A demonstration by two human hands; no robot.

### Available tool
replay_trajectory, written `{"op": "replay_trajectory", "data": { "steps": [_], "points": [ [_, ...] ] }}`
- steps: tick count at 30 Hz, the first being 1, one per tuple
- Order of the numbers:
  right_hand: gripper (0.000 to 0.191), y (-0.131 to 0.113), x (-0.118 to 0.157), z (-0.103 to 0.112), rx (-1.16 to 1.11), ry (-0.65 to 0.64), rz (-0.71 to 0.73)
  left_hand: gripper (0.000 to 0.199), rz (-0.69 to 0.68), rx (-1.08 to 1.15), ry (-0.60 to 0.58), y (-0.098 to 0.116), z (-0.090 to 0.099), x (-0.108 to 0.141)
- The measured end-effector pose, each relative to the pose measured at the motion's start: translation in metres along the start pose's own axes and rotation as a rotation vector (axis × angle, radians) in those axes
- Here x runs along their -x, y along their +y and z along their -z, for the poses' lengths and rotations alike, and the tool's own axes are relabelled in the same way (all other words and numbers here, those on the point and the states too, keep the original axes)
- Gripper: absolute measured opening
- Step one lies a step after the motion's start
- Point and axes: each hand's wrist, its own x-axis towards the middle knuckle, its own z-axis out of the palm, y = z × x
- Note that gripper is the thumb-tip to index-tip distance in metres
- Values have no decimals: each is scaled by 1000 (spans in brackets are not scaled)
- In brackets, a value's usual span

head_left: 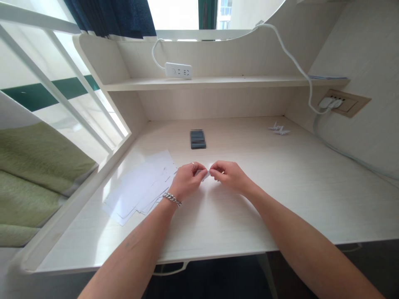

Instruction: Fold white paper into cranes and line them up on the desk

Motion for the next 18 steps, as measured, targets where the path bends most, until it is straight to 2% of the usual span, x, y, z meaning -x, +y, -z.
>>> {"op": "replay_trajectory", "data": {
  "steps": [5,10,13,15,18],
  "points": [
    [14,-3,1,-1,129,-8,52,17,-27,-61,-34,4,-3,2],
    [14,-2,0,9,124,-41,-1,17,44,80,-52,-3,2,-2],
    [13,3,-2,17,123,-48,-39,17,85,188,11,-12,9,-4],
    [13,7,-3,17,45,-35,-70,18,92,244,46,-14,11,-5],
    [18,8,-3,11,-119,-59,-50,20,57,266,-9,-13,6,-5]
  ]
}}
